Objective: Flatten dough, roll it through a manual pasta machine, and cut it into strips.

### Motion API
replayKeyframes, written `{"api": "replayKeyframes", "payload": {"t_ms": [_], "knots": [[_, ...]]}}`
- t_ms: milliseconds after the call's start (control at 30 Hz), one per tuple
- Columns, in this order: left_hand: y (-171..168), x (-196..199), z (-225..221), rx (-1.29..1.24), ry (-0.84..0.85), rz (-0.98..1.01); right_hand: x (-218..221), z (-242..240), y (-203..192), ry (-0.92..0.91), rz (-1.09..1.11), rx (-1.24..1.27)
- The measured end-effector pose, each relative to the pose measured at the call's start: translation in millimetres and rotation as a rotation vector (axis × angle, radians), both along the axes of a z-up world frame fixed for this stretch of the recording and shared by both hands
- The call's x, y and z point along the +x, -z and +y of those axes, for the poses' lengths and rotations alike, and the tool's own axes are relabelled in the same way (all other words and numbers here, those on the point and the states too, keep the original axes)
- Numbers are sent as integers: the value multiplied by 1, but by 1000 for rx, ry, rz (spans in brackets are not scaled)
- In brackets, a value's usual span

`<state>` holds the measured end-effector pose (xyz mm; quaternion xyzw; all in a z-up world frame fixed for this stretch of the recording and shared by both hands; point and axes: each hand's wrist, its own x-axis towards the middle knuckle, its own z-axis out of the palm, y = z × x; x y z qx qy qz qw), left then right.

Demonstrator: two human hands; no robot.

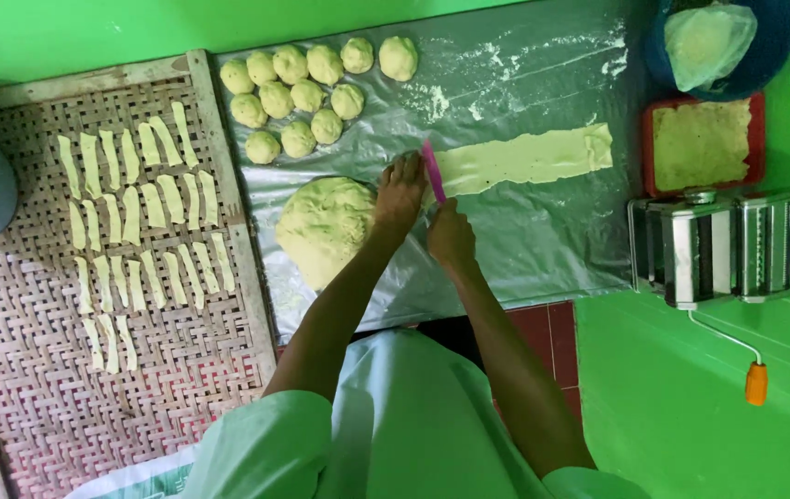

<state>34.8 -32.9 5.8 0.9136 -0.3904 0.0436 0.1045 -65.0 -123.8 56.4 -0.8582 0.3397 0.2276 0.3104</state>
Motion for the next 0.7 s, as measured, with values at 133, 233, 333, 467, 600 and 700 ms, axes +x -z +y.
{"api": "replayKeyframes", "payload": {"t_ms": [133, 233, 333, 467, 600, 700], "knots": [[7, -1, -2, 50, 3, -50, 1, 3, -4, 2, 5, -11], [8, -3, 0, 57, 8, -54, -5, 7, 1, -3, 20, -38], [21, -5, -1, 31, 2, -118, -11, 9, -3, -2, 16, -39], [22, -4, -2, -5, 4, -146, -16, 13, -11, 30, 19, -20], [10, -2, -1, -5, 12, -150, -26, 17, 5, -5, 33, -118], [9, -3, -1, -52, 21, -162, -36, 16, 29, -1, -6, -125]]}}
